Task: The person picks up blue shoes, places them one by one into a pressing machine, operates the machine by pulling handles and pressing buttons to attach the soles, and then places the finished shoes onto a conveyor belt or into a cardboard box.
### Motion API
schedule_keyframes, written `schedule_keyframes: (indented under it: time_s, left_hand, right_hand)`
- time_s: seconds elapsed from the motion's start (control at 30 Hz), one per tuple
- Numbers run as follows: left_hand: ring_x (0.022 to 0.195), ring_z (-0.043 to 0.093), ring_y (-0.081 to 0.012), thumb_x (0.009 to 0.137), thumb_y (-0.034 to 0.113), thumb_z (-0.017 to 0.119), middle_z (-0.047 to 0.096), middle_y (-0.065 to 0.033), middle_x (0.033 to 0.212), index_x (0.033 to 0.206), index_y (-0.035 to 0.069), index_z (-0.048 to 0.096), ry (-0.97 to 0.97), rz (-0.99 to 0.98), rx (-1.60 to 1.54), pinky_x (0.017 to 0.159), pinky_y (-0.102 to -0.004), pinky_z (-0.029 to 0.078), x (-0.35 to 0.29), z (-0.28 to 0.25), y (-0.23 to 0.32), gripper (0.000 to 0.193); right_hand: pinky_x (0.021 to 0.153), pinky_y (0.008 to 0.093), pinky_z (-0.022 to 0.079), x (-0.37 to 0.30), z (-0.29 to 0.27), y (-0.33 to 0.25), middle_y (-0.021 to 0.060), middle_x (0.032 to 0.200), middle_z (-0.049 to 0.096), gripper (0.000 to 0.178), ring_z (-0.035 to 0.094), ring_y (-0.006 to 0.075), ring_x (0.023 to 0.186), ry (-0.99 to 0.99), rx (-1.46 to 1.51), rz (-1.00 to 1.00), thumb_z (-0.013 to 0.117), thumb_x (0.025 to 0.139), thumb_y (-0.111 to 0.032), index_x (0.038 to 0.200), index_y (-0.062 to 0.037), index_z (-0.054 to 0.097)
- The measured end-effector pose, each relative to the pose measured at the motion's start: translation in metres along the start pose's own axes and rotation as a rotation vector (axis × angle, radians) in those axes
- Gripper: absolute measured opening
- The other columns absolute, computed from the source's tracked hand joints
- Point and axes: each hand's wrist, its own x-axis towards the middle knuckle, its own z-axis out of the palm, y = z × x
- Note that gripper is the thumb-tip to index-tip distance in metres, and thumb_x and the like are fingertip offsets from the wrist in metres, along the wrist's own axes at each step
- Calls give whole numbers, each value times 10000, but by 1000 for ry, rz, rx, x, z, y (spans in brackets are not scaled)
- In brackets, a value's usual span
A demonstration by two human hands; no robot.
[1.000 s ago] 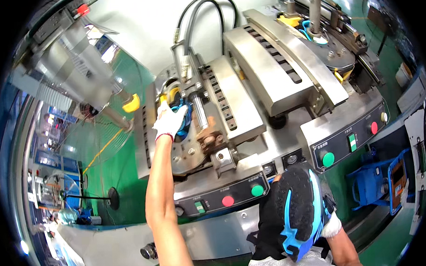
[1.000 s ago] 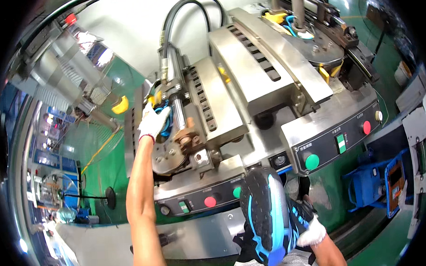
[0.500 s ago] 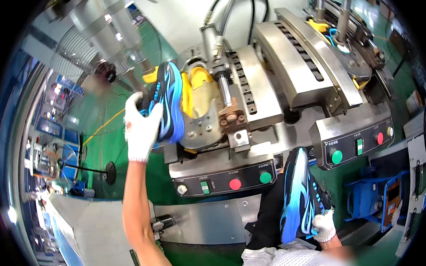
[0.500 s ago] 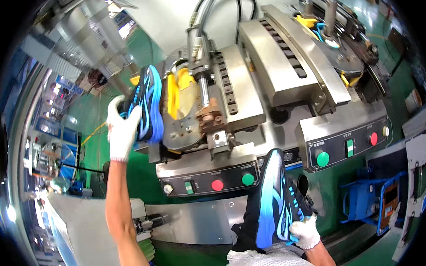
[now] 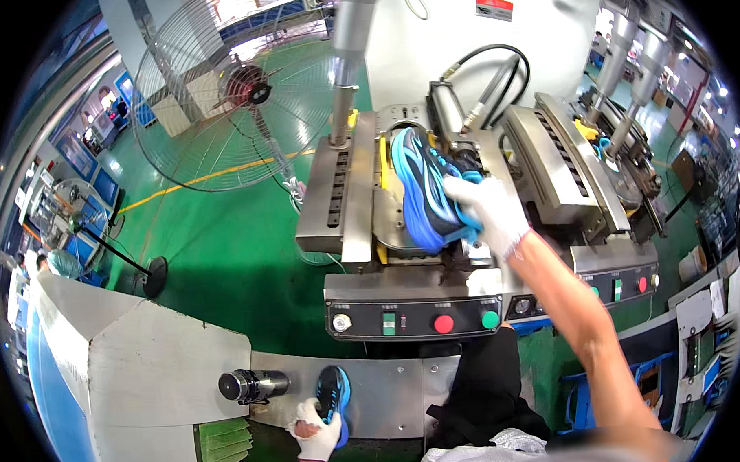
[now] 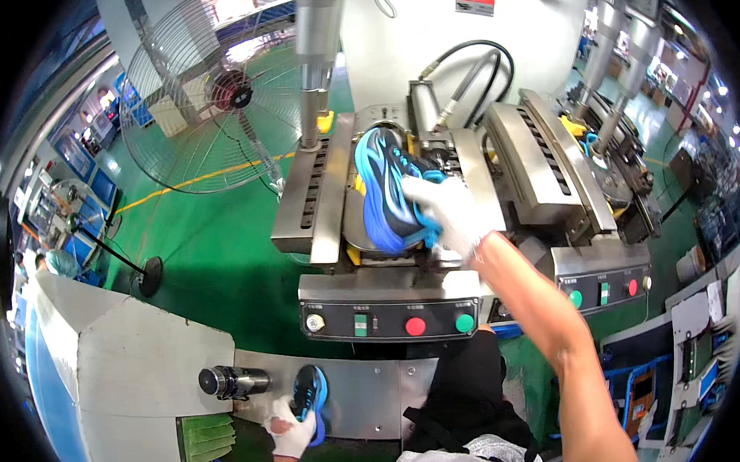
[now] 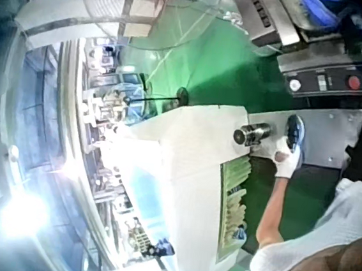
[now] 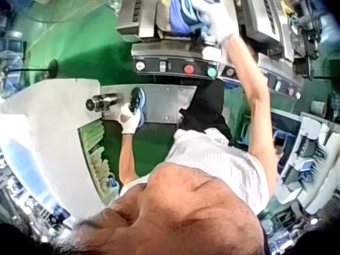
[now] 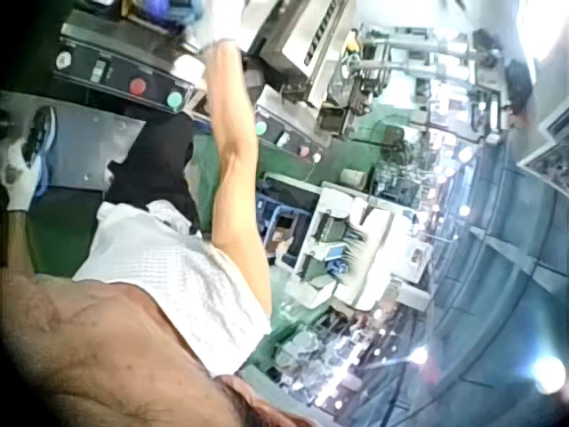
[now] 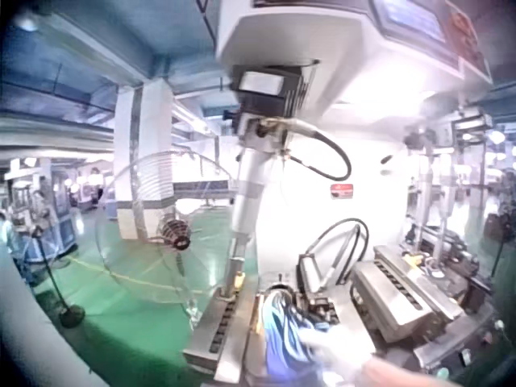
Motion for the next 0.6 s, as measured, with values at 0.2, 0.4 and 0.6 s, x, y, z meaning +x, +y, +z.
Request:
schedule_keyframes:
  time_s: [0.2,0.4,0.6]
  left_hand:
    - [1127,631,-394,721,211,858,565,-197,1317,1248,43,574,51,113,-147,952,-499,521,-18,29,-33,621]
    - [1045,704,-388,821,156,804,617,-189,1369,1252,61,619,52,186,-208,879,-467,601,-7,19,-21,479]
    - [1090,669,-388,783,126,818,603,-183,1332,1249,63,603,87,239,-158,911,-463,570,-10,23,-26,517]
  right_hand:
    - [797,466,589,181,40,4,165,1101,732,371,704,275,998,121,-499,73,779,883,-203,1167,22,701]
    - [1045,419,529,244,38,80,248,1296,690,551,665,396,1217,401,-1377,-82,661,821,-303,1258,31,687]
    - [1105,436,503,249,39,67,232,1440,608,600,613,385,1316,363,-1332,31,658,849,-353,1352,-25,653]
